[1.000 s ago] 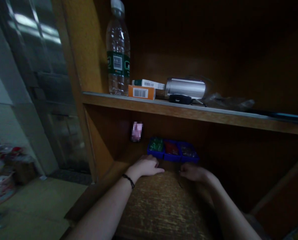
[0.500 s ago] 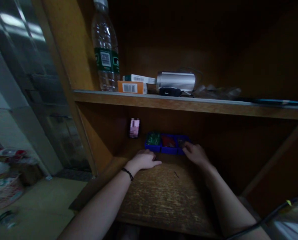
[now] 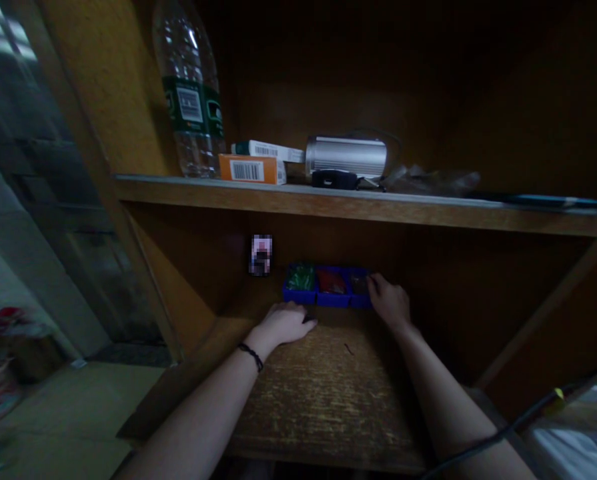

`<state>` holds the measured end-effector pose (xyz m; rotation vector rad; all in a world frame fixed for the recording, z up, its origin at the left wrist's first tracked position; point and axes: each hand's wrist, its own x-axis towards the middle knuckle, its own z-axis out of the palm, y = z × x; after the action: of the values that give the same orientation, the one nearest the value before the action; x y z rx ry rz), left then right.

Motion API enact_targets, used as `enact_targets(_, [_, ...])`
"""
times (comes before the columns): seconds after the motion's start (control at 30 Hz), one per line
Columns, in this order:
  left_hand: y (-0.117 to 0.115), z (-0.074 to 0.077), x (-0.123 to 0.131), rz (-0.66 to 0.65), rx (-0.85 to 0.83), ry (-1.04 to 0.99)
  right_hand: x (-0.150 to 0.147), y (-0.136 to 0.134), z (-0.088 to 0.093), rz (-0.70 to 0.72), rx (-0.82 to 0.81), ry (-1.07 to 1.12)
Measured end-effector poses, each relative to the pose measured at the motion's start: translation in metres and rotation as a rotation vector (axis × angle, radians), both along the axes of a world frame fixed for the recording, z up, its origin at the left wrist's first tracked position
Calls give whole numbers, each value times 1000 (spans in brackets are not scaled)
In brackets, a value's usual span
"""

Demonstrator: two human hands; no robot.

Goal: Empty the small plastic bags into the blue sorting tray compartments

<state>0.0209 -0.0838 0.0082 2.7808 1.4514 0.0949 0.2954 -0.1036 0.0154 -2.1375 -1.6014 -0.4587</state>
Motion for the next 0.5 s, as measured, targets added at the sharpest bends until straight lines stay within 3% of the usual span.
enact_targets(0.13, [-2,1,0,-15,-13,-12,-1,0,0,20,-13,3])
enact_targets(0.37, [-3,2,1,-17,-36,18,-16,-5,-3,471,-138,15])
enact_targets(0.5, [-3,3,1,-41,-44,19,-17,-6,-2,518,-141,50])
